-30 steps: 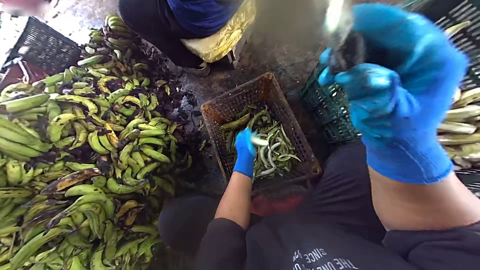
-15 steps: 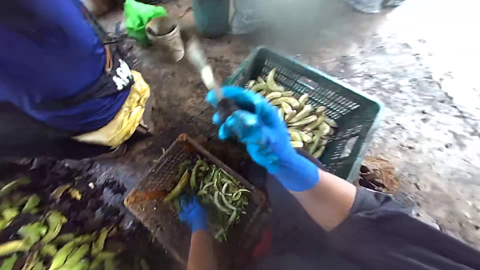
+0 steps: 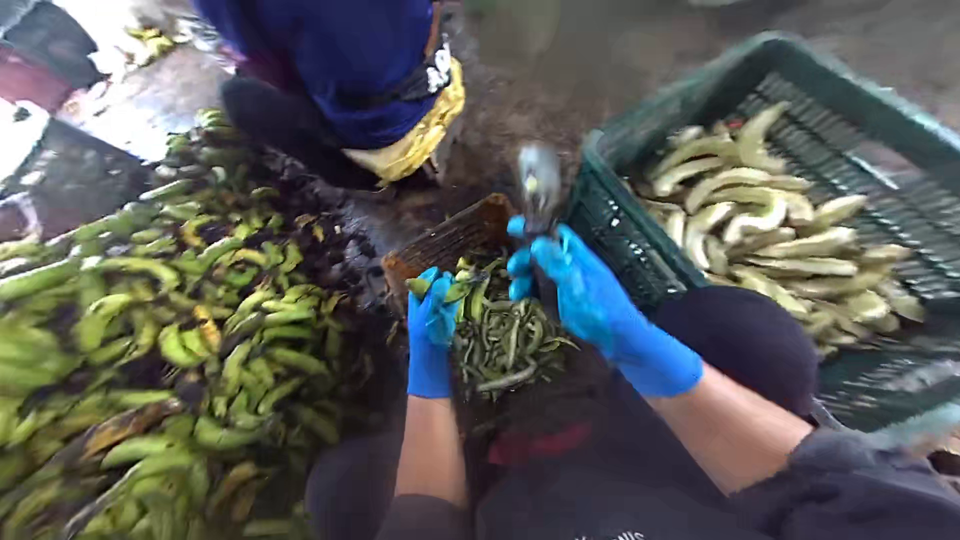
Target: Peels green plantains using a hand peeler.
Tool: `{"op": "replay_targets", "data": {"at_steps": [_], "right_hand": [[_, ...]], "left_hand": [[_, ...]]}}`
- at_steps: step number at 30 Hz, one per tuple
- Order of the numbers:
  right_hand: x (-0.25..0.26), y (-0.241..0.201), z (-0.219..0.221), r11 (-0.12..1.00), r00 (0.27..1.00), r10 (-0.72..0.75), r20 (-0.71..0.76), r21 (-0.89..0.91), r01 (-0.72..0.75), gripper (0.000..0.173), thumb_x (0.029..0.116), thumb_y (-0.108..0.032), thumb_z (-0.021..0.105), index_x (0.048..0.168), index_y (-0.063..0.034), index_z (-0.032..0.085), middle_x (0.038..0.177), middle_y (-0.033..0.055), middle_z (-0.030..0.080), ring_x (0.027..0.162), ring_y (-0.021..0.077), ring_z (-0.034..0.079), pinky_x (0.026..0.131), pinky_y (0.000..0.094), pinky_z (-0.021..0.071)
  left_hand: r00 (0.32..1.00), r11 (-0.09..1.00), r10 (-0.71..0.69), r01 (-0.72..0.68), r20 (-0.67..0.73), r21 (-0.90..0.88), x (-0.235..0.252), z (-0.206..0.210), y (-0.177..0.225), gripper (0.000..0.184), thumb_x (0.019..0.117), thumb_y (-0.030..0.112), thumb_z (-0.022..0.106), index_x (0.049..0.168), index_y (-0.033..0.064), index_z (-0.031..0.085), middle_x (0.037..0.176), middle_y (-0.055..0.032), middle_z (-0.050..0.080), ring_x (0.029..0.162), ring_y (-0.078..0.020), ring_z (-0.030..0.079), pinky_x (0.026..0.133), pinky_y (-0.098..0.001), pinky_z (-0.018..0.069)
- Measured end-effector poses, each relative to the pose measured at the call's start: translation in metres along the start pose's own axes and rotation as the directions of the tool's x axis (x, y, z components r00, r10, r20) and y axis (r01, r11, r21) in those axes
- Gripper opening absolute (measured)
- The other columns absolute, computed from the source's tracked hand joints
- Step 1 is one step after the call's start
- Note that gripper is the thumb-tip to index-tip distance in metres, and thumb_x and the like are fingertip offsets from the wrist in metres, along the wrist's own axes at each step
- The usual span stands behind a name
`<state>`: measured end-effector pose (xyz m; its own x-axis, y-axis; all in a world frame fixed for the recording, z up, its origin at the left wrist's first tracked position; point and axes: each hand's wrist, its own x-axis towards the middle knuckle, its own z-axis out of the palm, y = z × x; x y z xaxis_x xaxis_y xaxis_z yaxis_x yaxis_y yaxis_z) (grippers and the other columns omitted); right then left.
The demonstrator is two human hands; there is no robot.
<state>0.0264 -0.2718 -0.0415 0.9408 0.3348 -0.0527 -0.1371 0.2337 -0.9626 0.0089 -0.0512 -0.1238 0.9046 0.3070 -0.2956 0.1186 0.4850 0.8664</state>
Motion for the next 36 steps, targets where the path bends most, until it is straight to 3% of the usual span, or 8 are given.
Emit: {"op": "replay_targets", "data": {"at_steps": [8, 12, 22, 26, 30, 32, 33, 36], "right_hand": [[-0.029, 0.051, 0.040, 0.924, 1.000, 0.029, -0.002, -0.381, -0.027, 0.052, 0.1052, -0.044, 0.042, 0.136, -0.0041, 0.054, 0.099, 0.0048, 0.071, 0.074, 0.0119, 0.069, 0.070, 0.0325, 0.0602], [-0.027, 0.053, 0.037, 0.910, 1.000, -0.010, 0.022, -0.414, 0.018, 0.053, 0.1041, -0.048, 0.042, 0.134, -0.0054, 0.055, 0.094, 0.0041, 0.069, 0.072, 0.0125, 0.067, 0.067, 0.0338, 0.0597], [-0.031, 0.055, 0.030, 0.856, 0.981, 0.170, 0.097, -0.507, -0.098, 0.053, 0.1040, -0.048, 0.041, 0.128, -0.0033, 0.057, 0.089, 0.0057, 0.068, 0.068, 0.0145, 0.065, 0.063, 0.0361, 0.0576], [-0.051, 0.063, 0.022, 0.845, 0.894, 0.435, 0.109, -0.393, -0.364, 0.040, 0.1084, -0.034, 0.042, 0.131, -0.0040, 0.056, 0.086, 0.0055, 0.069, 0.060, 0.0133, 0.063, 0.056, 0.0318, 0.0550], [-0.001, -0.015, 0.008, 0.972, 0.933, 0.079, 0.351, -0.236, 0.007, 0.047, 0.1067, -0.044, 0.044, 0.135, -0.0095, 0.057, 0.092, -0.0017, 0.071, 0.068, 0.0076, 0.067, 0.058, 0.0228, 0.0571], [0.041, -0.039, 0.000, 0.814, 0.906, -0.197, 0.374, -0.453, 0.364, 0.047, 0.1080, -0.044, 0.039, 0.139, -0.0135, 0.059, 0.098, -0.0018, 0.071, 0.077, 0.0085, 0.068, 0.067, 0.0274, 0.0592], [0.059, -0.043, -0.002, 0.583, 0.860, -0.342, 0.379, -0.633, 0.510, 0.052, 0.1071, -0.049, 0.036, 0.140, -0.0176, 0.061, 0.100, 0.0009, 0.071, 0.081, 0.0132, 0.068, 0.068, 0.0350, 0.0571], [0.080, -0.029, 0.001, 0.117, 0.725, -0.528, 0.442, -0.808, 0.577, 0.058, 0.1031, -0.059, 0.033, 0.143, -0.0276, 0.061, 0.106, 0.0170, 0.071, 0.092, 0.0369, 0.068, 0.074, 0.0618, 0.0463]], "left_hand": [[0.952, 0.957, 0.267, -0.280, 0.152, 0.073, -0.052, 0.028, 0.053, 0.046, 0.0944, 0.009, 0.064, 0.139, 0.0057, 0.053, 0.129, -0.0117, 0.064, 0.114, -0.0234, 0.065, 0.096, -0.0427, 0.0569], [0.937, 0.911, 0.337, -0.350, 0.096, 0.217, -0.074, 0.040, 0.065, 0.043, 0.0865, -0.001, 0.073, 0.128, 0.0024, 0.062, 0.115, -0.0086, 0.071, 0.101, -0.0169, 0.070, 0.088, -0.0342, 0.0601], [0.967, 0.958, 0.248, -0.254, 0.062, 0.132, -0.067, 0.031, 0.075, 0.040, 0.0874, -0.004, 0.069, 0.126, -0.0027, 0.059, 0.112, -0.0144, 0.070, 0.098, -0.0232, 0.070, 0.086, -0.0407, 0.0610], [0.934, 0.952, 0.303, -0.289, 0.188, -0.096, -0.062, 0.020, 0.126, 0.024, 0.0978, 0.019, 0.058, 0.117, 0.0050, 0.061, 0.106, -0.0143, 0.070, 0.095, -0.0278, 0.071, 0.083, -0.0475, 0.0615], [0.917, 0.984, 0.140, -0.087, 0.374, -0.155, -0.044, 0.011, 0.129, 0.034, 0.0916, 0.049, 0.065, 0.105, 0.0178, 0.067, 0.095, -0.0068, 0.071, 0.082, -0.0203, 0.071, 0.067, -0.0357, 0.0610], [0.931, 0.983, 0.087, -0.022, 0.355, -0.182, -0.041, 0.024, 0.123, 0.037, 0.0985, 0.051, 0.054, 0.109, 0.0171, 0.065, 0.093, -0.0052, 0.071, 0.075, -0.0159, 0.070, 0.060, -0.0300, 0.0594], [0.932, 0.982, 0.074, -0.006, 0.355, -0.190, -0.040, 0.029, 0.120, 0.041, 0.1025, 0.051, 0.046, 0.114, 0.0153, 0.063, 0.092, -0.0057, 0.071, 0.070, -0.0143, 0.069, 0.056, -0.0270, 0.0583], [0.939, 0.965, 0.081, 0.011, 0.335, -0.263, -0.033, 0.028, 0.110, 0.055, 0.1080, 0.051, 0.026, 0.122, 0.0100, 0.060, 0.080, -0.0090, 0.070, 0.058, -0.0143, 0.067, 0.047, -0.0239, 0.0554]]}}
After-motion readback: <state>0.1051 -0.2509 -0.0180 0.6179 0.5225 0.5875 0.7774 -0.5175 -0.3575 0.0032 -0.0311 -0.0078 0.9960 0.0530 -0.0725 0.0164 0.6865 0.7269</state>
